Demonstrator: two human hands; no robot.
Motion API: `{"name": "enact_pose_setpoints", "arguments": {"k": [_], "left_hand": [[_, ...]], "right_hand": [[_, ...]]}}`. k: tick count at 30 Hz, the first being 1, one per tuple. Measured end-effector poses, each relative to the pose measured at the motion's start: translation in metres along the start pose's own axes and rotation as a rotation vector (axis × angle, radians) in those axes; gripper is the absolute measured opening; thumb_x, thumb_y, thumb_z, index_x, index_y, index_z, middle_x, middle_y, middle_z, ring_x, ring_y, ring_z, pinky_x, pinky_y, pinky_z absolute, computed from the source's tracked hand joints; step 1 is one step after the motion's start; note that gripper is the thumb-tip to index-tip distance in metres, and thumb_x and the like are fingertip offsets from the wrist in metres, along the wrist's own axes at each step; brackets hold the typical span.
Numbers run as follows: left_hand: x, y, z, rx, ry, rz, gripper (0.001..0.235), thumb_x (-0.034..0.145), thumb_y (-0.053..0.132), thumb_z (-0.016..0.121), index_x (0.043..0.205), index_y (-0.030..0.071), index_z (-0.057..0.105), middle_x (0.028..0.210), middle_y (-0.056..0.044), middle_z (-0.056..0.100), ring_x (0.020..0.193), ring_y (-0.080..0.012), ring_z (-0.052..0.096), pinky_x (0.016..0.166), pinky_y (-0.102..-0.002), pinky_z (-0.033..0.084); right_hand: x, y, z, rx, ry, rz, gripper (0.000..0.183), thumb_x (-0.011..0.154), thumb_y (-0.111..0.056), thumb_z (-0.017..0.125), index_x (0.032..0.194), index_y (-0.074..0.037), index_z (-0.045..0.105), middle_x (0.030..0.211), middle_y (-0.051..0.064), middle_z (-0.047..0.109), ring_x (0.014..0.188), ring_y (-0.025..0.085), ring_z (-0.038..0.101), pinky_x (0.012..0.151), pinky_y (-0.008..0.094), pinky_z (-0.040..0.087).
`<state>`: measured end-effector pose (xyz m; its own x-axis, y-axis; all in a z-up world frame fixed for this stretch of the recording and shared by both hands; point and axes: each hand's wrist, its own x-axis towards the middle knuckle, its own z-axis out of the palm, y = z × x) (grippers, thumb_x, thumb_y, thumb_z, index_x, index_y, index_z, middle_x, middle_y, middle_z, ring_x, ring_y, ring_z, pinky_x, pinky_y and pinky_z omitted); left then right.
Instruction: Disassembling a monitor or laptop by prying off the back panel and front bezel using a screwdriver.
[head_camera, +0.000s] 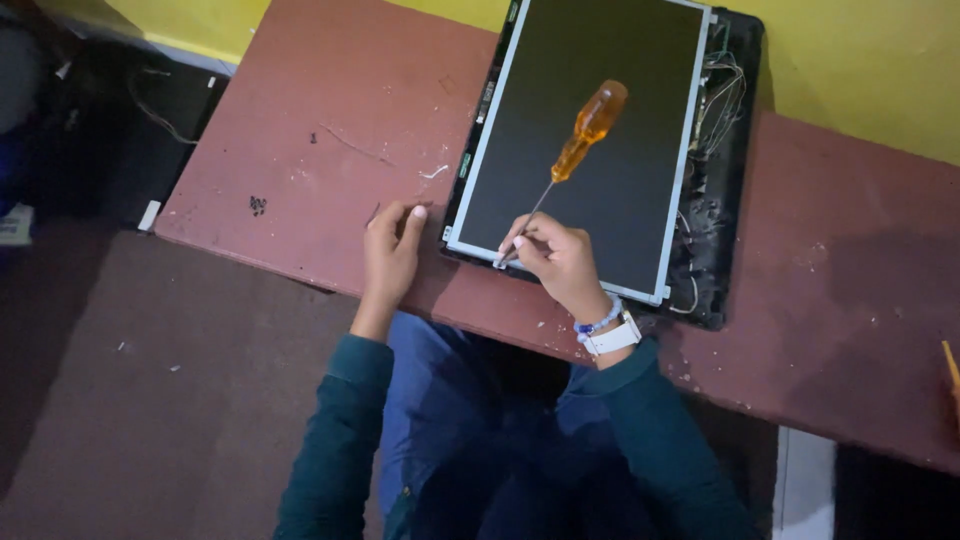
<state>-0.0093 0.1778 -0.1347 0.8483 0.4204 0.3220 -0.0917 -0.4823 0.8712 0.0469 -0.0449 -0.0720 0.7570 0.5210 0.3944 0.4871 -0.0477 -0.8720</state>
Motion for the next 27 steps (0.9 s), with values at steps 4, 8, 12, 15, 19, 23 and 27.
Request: {"name": "enact_pose_setpoints", "arguments": {"k": [4,8,12,15,19,23,27], "left_hand": [[0.002,0.001,0.001,0.002,-0.002,-0.035,0.016,0.098,0.018,0.06,0.099,0.01,0.074,0.081,-0.013,0.069,0.086,-0.036,0.066,0.081,-0.044,0.049],[0.002,-0.008,0.003,0.003,0.01,-0.019,0.014,0.097,0.017,0.062,0.098,0.009,0.073,0.082,-0.015,0.068,0.088,-0.0373,0.065,0.082,-0.044,0.049],[0.017,0.055,-0.006,-0.093,0.021,0.061,0.018,0.1,0.018,0.057,0.107,0.012,0.072,0.093,-0.013,0.071,0.095,-0.0342,0.067,0.086,-0.044,0.049],[0.036,0.113,-0.008,-0.193,-0.042,0.235,0.02,0.101,0.015,0.056,0.115,0.01,0.068,0.104,-0.014,0.068,0.103,-0.0343,0.065,0.093,-0.046,0.049],[0.053,0.186,-0.009,-0.274,-0.228,0.476,0.032,0.101,0.018,0.058,0.131,0.008,0.058,0.124,-0.016,0.061,0.12,-0.0374,0.058,0.104,-0.05,0.045],[0.06,0.221,-0.008,-0.127,-0.488,0.549,0.042,0.108,0.028,0.043,0.146,0.013,0.037,0.15,-0.013,0.048,0.141,-0.031,0.049,0.115,-0.046,0.044],[0.057,0.225,-0.01,-0.17,-0.548,0.646,0.045,0.113,0.016,0.046,0.154,0.018,0.027,0.138,-0.01,0.054,0.122,-0.0255,0.058,0.105,-0.039,0.048]], "right_hand": [[-0.001,0.001,-0.002,0.043,0.015,-0.012,0.008,0.091,-0.006,0.059,0.09,-0.005,0.067,0.075,0.01,0.074,0.069,0.019,0.074,0.059,0.029,0.058],[-0.002,0.008,-0.001,0.022,0.023,-0.032,0.008,0.09,-0.004,0.06,0.093,-0.005,0.067,0.077,0.012,0.074,0.07,0.022,0.073,0.057,0.031,0.057],[-0.003,0.008,0.001,0.037,0.046,-0.047,0.008,0.089,-0.005,0.061,0.092,-0.005,0.068,0.075,0.011,0.074,0.068,0.022,0.073,0.057,0.032,0.057],[-0.004,0.008,0.001,0.011,0.057,-0.045,0.008,0.089,-0.006,0.061,0.091,-0.006,0.068,0.074,0.01,0.073,0.07,0.022,0.073,0.057,0.032,0.057],[-0.005,0.014,0.0,-0.015,0.038,0.013,0.009,0.091,-0.009,0.06,0.092,-0.008,0.069,0.071,0.011,0.072,0.071,0.023,0.073,0.058,0.033,0.058],[-0.004,0.013,-0.012,-0.148,-0.07,0.045,0.023,0.098,-0.033,0.051,0.095,-0.015,0.065,0.078,-0.003,0.072,0.066,0.01,0.067,0.062,0.024,0.046],[-0.015,0.042,-0.008,-0.301,-0.109,0.075,0.032,0.094,-0.042,0.049,0.099,-0.016,0.065,0.082,0.003,0.071,0.072,0.016,0.066,0.062,0.031,0.042]]}}
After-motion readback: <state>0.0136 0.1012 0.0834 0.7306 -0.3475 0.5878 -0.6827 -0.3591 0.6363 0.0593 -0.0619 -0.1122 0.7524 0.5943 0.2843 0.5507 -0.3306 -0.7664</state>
